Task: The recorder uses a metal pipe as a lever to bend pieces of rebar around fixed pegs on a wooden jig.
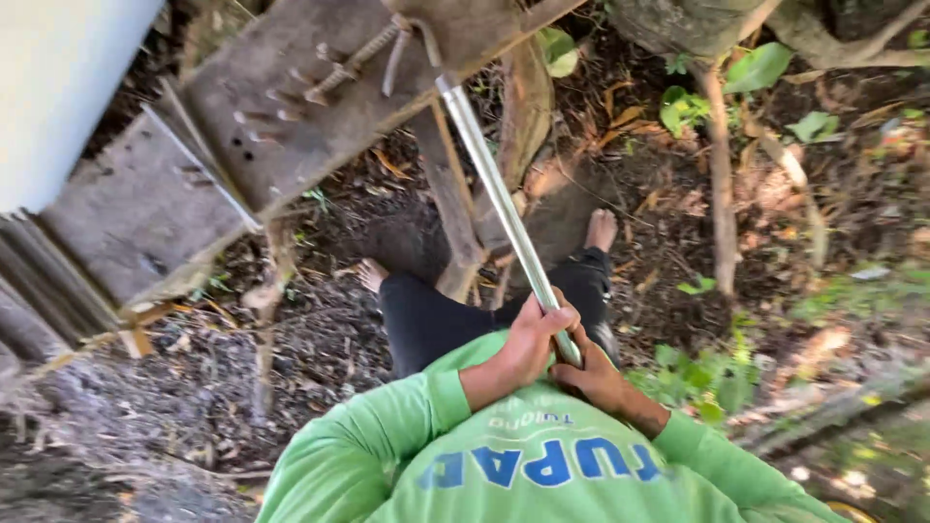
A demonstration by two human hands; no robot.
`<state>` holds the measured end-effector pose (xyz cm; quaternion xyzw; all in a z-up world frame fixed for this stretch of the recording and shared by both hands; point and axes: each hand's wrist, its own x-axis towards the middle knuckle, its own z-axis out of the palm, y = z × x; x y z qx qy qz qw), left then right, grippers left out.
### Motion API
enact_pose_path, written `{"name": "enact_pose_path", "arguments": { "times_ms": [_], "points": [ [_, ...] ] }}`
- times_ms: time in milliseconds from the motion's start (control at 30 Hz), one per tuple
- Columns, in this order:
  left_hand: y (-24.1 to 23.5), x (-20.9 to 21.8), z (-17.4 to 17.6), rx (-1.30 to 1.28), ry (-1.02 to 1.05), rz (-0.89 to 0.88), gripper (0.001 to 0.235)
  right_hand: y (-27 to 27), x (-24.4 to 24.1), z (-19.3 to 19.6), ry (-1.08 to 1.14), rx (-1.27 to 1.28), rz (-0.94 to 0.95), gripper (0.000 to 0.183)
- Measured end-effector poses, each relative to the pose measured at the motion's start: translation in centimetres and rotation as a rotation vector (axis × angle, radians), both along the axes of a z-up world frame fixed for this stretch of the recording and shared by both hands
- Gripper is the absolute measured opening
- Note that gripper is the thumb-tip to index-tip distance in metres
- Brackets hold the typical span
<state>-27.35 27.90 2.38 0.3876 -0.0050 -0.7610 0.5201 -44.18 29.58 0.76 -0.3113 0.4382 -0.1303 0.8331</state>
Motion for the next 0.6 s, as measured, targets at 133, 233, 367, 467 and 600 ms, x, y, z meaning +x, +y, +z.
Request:
{"name": "enact_pose_path", "arguments": {
  "times_ms": [133,233,367,467,600],
  "points": [
    [-0.8,-3.1,0.1,0.051,0.125,-0.02,0.022,-0.9,-5.1,-2.0,0.188,-0.131,0.211,0.083],
    [-2.1,-4.0,1.9,0.007,0.112,0.014,0.023,-2.0,-7.0,-2.5,0.212,-0.246,0.331,0.074],
    [-4.1,-2.8,4.8,-0.135,-0.027,0.168,0.025,-12.4,-4.6,-2.5,-0.27,-0.737,0.525,0.049],
    [-5.3,0.3,6.9,-0.348,-0.337,0.437,0.027,-23.6,1.8,0.5,-0.188,-0.774,0.666,0.022],
    [-3.9,5.8,8.6,-0.47,-0.421,0.652,0.02,-33.4,14.6,5.0,0.088,-1.363,0.216,0.026]
  ]
}}
